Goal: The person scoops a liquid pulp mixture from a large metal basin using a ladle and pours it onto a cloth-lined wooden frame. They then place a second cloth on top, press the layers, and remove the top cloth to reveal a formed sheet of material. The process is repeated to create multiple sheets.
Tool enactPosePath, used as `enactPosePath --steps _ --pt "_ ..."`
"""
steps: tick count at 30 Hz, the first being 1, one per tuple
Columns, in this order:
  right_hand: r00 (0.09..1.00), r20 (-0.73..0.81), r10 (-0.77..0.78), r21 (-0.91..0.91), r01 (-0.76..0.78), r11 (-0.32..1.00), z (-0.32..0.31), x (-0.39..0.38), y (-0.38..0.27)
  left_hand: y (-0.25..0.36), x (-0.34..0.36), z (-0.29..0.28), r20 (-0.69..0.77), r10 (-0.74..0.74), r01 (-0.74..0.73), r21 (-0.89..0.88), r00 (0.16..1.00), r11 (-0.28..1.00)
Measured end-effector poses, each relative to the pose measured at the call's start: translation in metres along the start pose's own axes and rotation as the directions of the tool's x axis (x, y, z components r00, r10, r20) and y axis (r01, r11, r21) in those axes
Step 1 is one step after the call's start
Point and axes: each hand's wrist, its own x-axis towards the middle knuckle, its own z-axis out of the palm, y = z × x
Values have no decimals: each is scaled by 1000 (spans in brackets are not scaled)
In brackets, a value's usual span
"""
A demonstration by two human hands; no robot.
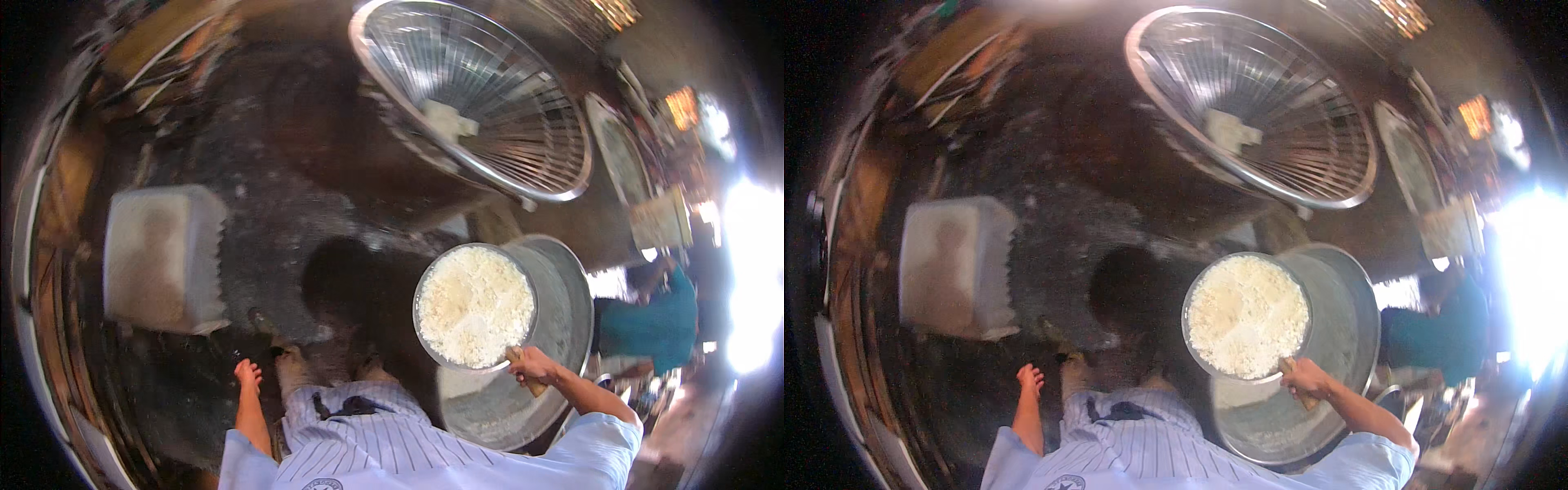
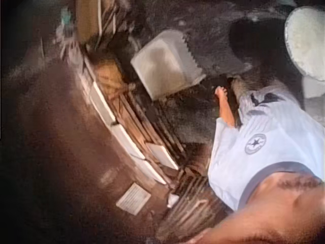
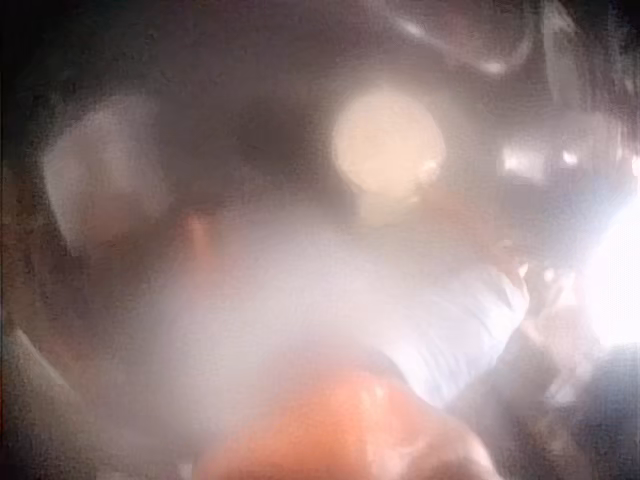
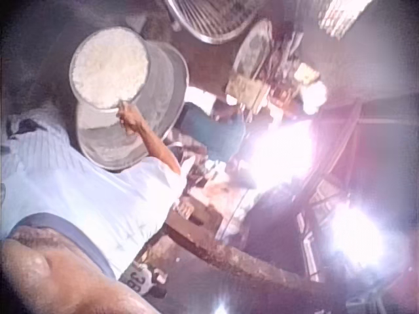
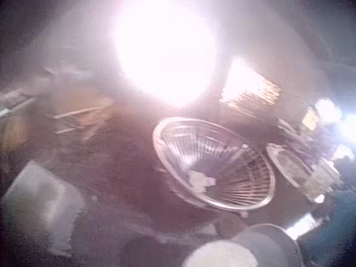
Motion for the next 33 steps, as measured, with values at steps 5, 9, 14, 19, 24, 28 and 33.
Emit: enactPosePath --steps 5,9,14,19,24,28,33 --pt "989 144 -46 -175 72 982 151 29 -149 -7 -5 -192 -182 -171 137 -182 968 974" --pt "966 259 -15 -112 46 993 279 100 -201 -1 -71 -221 -247 -228 140 -328 942 934" --pt "719 549 -427 33 491 870 496 291 -230 45 -67 -214 -165 -182 108 -382 969 918" --pt "706 587 -396 227 326 918 719 301 -321 23 -84 -200 -181 -174 48 -547 968 836" --pt "746 621 -242 107 225 968 877 309 -361 -82 -107 -212 -144 -309 113 -725 940 679" --pt "798 551 -243 114 217 969 892 329 -409 -122 -101 -211 -72 -437 267 -699 897 664" --pt "855 460 -240 259 130 957 886 336 -410 -117 -114 -207 -64 -489 312 -696 870 647"
